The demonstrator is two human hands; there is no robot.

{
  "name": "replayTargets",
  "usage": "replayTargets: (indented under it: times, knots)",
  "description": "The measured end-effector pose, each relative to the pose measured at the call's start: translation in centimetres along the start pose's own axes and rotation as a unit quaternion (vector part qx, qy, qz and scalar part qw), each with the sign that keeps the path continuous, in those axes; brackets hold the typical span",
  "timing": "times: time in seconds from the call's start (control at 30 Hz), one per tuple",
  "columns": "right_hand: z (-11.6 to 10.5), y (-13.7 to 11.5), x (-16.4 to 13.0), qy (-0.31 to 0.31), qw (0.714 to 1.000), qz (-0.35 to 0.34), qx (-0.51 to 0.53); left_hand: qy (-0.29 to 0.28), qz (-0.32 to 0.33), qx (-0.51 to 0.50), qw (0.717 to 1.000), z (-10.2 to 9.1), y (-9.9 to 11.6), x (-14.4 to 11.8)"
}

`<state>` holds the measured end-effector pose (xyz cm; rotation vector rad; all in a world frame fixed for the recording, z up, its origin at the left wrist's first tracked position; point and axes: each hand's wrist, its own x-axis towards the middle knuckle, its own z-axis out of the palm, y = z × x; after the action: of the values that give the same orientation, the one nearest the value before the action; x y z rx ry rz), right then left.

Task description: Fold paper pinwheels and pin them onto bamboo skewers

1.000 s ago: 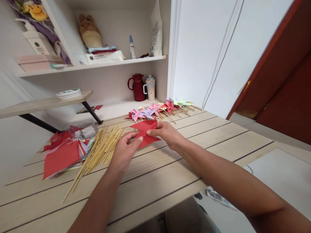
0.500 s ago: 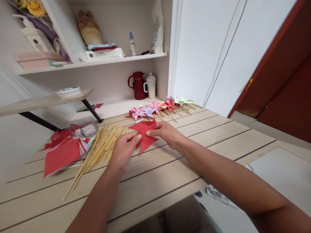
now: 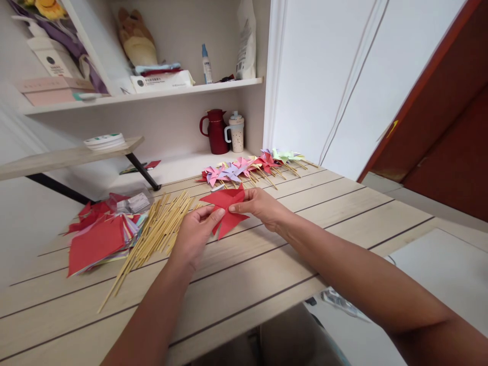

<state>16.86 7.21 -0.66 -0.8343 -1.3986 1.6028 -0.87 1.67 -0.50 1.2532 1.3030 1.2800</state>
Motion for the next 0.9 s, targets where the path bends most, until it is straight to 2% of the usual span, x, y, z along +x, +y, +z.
replayTargets:
  times: [0.2, 0.4, 0.7, 0.9]
  knots:
    - [0.15, 0.2, -0.04, -0.022, 1.0, 0.003, -0.011, 0.039, 0.005, 0.011, 0.999, -0.13, -0.32, 0.15]
    - [0.22, 0.15, -0.03, -0.014, 1.0, 0.014, -0.007, 0.026, -0.006, 0.032, 0.999, -0.15, -0.25, 0.2]
    - [0.24, -0.19, -0.26, -0.023, 1.0, 0.019, -0.005, -0.015, 0.025, 0.051, 0.998, -0.73, -0.83, 0.31]
    - [0.3, 0.05, -0.09, -0.017, 1.0, 0.018, -0.01, 0.01, 0.019, 0.046, 0.999, -0.4, -0.95, 0.25]
